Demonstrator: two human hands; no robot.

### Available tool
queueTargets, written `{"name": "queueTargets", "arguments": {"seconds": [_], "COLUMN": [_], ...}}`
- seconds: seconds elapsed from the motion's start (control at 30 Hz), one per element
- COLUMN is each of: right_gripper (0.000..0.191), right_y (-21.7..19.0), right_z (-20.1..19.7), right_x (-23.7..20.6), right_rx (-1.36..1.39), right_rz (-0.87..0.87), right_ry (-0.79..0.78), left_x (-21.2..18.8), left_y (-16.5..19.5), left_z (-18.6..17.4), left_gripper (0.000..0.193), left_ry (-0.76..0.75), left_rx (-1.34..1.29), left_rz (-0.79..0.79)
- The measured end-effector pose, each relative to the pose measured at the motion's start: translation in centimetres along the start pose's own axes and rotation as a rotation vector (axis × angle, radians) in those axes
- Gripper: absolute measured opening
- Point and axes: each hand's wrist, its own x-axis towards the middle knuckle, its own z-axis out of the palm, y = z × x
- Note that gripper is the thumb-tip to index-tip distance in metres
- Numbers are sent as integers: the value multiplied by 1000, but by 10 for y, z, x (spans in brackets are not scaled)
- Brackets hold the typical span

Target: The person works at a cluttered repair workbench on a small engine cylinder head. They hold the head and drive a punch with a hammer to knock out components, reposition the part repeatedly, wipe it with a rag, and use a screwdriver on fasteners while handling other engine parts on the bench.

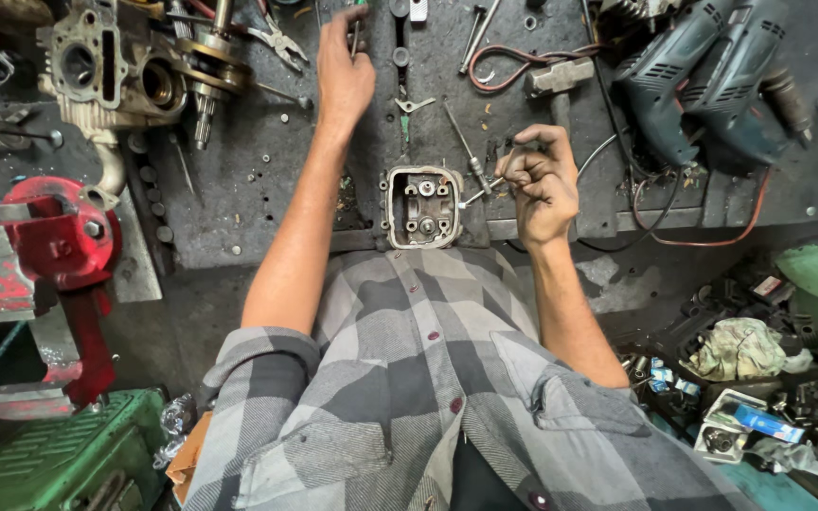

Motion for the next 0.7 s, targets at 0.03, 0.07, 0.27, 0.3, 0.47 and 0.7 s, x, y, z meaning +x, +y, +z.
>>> {"name": "queueTargets", "arguments": {"seconds": [0.03,0.07,0.27,0.3,0.47,0.7], "right_gripper": [55,55,54,54,55,52], "right_y": [0,0,2,2,7,12], "right_z": [1,3,5,4,3,4], "right_x": [0,0,1,1,1,0], "right_rx": [7,14,10,5,25,-9], "right_rz": [5,12,43,49,72,61], "right_ry": [-10,-21,-28,-8,32,-11], "left_x": [-2,-4,-17,-21,-42,-63], "left_y": [-1,-2,-1,-1,4,14], "left_z": [0,0,0,2,10,15], "left_gripper": [57,56,57,56,50,49], "left_ry": [-3,-6,-31,-20,29,65], "left_rx": [1,3,-41,-32,9,-48], "left_rz": [2,3,-81,-55,26,-38]}}
